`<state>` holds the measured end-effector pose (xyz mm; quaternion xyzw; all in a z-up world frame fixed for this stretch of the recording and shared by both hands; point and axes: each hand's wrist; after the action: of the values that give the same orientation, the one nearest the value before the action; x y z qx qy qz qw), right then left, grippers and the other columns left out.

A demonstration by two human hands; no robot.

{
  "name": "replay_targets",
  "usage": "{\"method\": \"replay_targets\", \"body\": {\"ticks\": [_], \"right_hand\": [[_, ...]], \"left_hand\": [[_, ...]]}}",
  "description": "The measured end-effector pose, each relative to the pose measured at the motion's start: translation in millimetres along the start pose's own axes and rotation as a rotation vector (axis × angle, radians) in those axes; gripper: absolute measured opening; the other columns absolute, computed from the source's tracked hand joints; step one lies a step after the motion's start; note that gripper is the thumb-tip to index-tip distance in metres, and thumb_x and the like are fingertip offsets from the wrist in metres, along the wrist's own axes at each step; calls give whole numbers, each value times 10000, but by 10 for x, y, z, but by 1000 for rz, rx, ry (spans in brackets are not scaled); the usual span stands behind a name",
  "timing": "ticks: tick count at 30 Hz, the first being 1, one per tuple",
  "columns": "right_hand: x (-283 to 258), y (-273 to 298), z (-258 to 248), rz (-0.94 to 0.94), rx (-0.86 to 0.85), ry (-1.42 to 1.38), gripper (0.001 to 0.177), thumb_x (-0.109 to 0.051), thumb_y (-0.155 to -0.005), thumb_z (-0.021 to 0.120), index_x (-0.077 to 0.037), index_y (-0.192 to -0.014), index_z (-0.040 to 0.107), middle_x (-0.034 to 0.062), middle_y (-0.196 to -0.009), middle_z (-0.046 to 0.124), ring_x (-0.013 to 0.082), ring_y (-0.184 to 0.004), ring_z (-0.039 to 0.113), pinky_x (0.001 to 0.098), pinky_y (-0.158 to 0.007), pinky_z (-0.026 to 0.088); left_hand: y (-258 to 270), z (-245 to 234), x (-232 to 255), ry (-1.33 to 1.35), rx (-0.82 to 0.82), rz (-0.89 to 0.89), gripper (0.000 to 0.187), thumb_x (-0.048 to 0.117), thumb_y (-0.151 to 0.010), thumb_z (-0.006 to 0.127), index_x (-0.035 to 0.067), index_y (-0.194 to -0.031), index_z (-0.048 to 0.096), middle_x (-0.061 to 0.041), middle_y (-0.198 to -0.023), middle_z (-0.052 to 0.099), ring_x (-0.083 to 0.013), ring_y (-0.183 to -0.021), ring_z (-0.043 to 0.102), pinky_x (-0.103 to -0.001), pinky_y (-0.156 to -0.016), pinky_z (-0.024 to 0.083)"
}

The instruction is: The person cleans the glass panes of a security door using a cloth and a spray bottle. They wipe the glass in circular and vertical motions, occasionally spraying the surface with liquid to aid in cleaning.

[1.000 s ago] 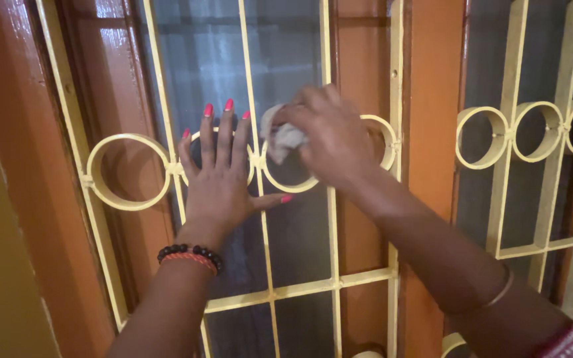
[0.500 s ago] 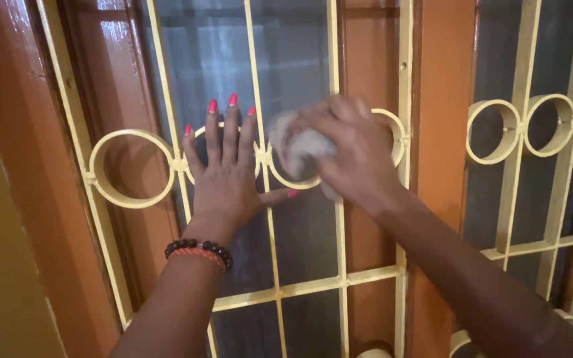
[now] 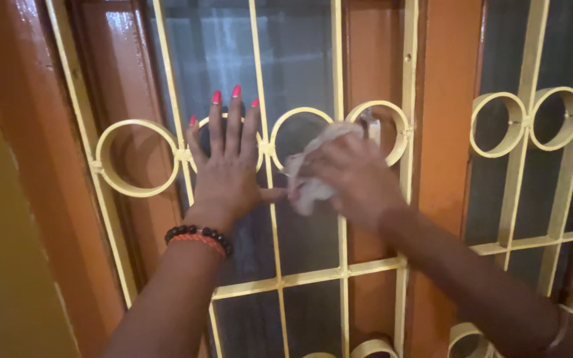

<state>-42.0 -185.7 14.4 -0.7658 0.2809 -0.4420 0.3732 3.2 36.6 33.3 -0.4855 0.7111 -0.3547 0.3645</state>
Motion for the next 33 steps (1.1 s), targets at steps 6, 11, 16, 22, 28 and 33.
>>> {"method": "replay_targets", "body": {"ticks": [6,11,16,22,28,33], "right_hand": [[371,-255,-168,112,282,-133,471,9,-792,757,-140,-1237,714,74,-1370,601,359,-1342,499,473,-1133,391],[301,-281,140,199,378,-184,468,54,-789,718,-133,-1218,710,42,-1327,634,352,-1363,482,482,-1183,363],[58,192,283,225,274,-139,477,34,-668,758,-131,-1114,724,66,-1254,645,352,-1306,510,523,-1148,322],[-278,664,329,196,246,-286,406,35,-728,769,-170,-1076,723,18,-1214,684,316,-1292,563,471,-1132,392],[164,171,85,210,279,-259,438,32,-699,767,-99,-1114,712,77,-1261,635,341,-1258,538,488,-1093,387],[99,-48,204,234,427,-147,380,54,-748,744,-116,-1086,707,53,-1245,610,317,-1275,505,500,-1124,359]], "left_hand": [[11,-120,70,12,-27,-28,1553,777,-459,841,109,-1617,51,-133,-1705,-33,-336,-1558,-115,-663,-1200,-70],[17,-112,66,-13,-16,-18,1526,755,-482,849,109,-1624,69,-136,-1707,-19,-333,-1563,-103,-660,-1204,-64],[37,-83,60,-12,5,-9,1521,730,-480,858,89,-1622,84,-138,-1711,-13,-339,-1569,-88,-661,-1208,-60],[129,-59,90,-12,88,26,1480,676,-519,873,68,-1631,110,-145,-1714,15,-362,-1573,-51,-691,-1203,-51],[156,-62,130,-39,118,23,1421,596,-557,887,49,-1635,139,-146,-1720,68,-369,-1583,7,-701,-1206,8],[301,138,162,-107,255,50,1218,557,-729,838,47,-1628,192,-146,-1706,151,-354,-1576,101,-680,-1201,114]]}}
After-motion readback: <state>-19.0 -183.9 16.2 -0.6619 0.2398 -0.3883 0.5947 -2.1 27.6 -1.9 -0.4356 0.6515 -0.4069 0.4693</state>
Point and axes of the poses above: each hand's wrist, its own y-axis away from the middle knuckle, its own z-axis out of the palm, x = y × z
